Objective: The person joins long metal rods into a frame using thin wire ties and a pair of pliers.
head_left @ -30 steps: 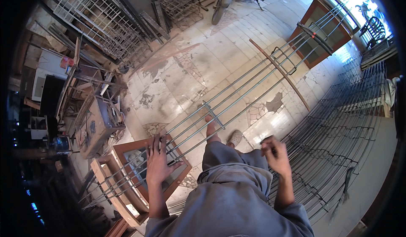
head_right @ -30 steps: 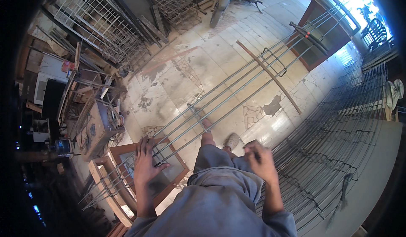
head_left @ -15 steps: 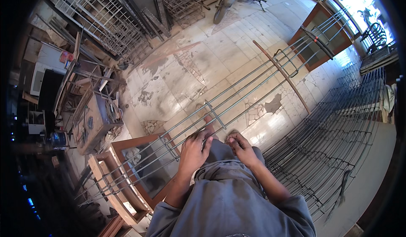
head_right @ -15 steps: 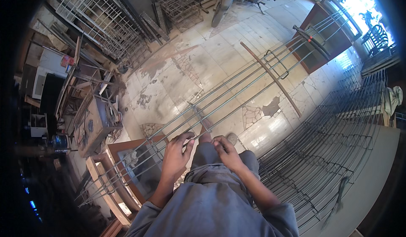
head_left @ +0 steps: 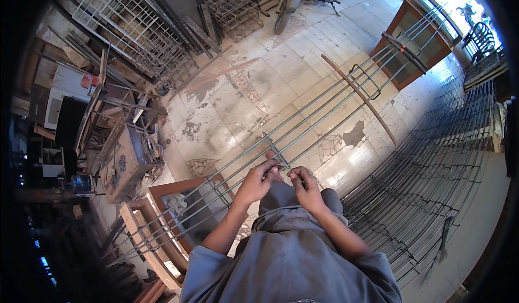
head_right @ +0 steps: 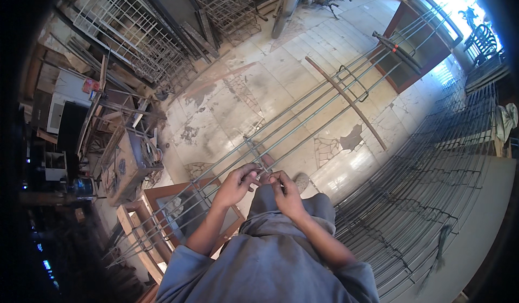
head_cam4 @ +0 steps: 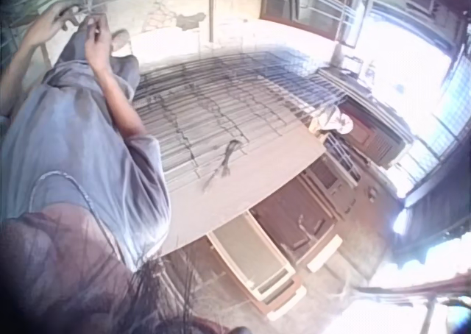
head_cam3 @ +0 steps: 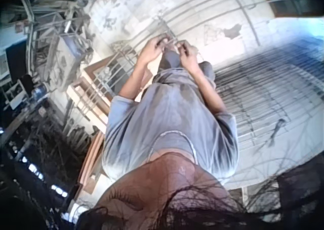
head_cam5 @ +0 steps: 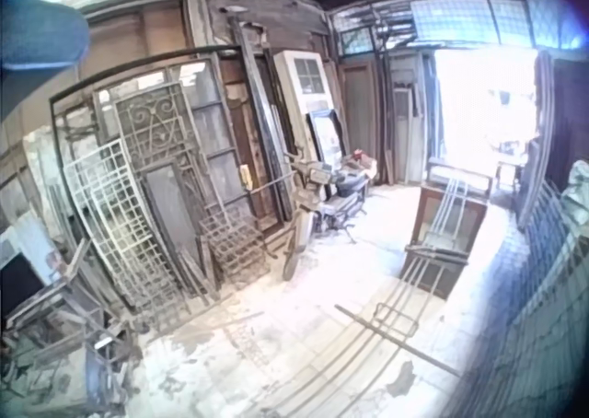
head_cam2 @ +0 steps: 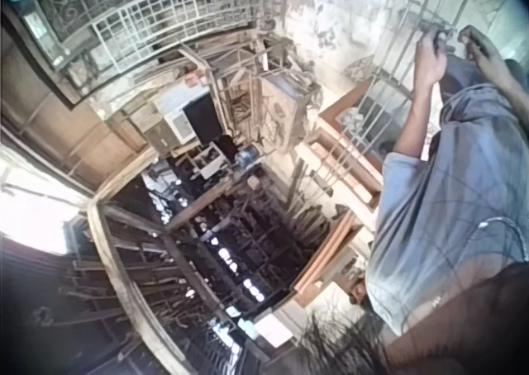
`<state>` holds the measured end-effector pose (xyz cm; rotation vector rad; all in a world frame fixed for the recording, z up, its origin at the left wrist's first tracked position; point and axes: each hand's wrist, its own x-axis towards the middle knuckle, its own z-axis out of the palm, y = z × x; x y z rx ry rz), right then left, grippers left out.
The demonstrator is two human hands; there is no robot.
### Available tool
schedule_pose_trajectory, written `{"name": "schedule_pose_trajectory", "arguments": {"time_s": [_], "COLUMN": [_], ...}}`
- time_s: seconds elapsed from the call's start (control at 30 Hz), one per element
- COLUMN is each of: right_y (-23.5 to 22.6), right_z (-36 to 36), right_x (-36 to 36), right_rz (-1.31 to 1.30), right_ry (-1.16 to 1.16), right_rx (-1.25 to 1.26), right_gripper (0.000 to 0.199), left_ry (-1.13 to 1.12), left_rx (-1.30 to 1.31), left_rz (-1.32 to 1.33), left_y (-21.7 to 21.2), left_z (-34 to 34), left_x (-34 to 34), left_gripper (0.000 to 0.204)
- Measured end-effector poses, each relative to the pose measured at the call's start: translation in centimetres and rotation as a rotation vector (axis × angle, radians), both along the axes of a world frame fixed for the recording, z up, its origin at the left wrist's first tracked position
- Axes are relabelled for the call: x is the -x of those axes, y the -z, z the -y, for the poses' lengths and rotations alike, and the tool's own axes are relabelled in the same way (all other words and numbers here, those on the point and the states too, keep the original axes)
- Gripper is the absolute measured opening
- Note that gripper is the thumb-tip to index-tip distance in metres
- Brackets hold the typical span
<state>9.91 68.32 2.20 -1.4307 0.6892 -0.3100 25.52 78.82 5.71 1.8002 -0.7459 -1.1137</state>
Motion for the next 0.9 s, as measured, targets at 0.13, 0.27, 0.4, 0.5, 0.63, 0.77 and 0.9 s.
{"name": "schedule_pose_trajectory", "arguments": {"time_s": [0.13, 0.27, 0.4, 0.5, 0.63, 0.77, 0.9], "right_y": [0.3, 0.1, 1.3, 0.9, 0.5, 0.5, 1.1], "right_z": [-0.4, -0.9, -1.0, -0.9, -0.9, -0.9, -1.2], "right_x": [-0.2, -0.1, 0.0, -0.1, -0.1, -0.1, -0.1], "right_rz": [0.015, -0.065, -0.043, -0.034, -0.035, -0.041, 0.002], "right_ry": [0.05, 0.078, 0.088, 0.095, 0.087, 0.081, 0.092], "right_rx": [0.083, 0.065, 0.063, 0.06, 0.059, 0.075, 0.062], "right_gripper": [0.011, 0.01, 0.011, 0.012, 0.012, 0.012, 0.011], "left_ry": [-0.046, -0.055, -0.063, -0.064, -0.073, -0.077, -0.109], "left_rx": [-0.004, 0.009, 0.004, 0.011, 0.03, 0.021, 0.02], "left_rz": [-0.228, -0.305, -0.334, -0.349, -0.352, -0.297, -0.277], "left_y": [0.1, 1.2, 1.4, 1.2, 1.2, 1.3, 0.9], "left_z": [0.1, -0.2, 0.0, 0.2, 0.3, 0.3, 0.5], "left_x": [-0.6, -1.0, -1.2, -1.2, -1.0, -0.9, -0.7], "left_gripper": [0.03, 0.029, 0.029, 0.028, 0.03, 0.029, 0.027]}}
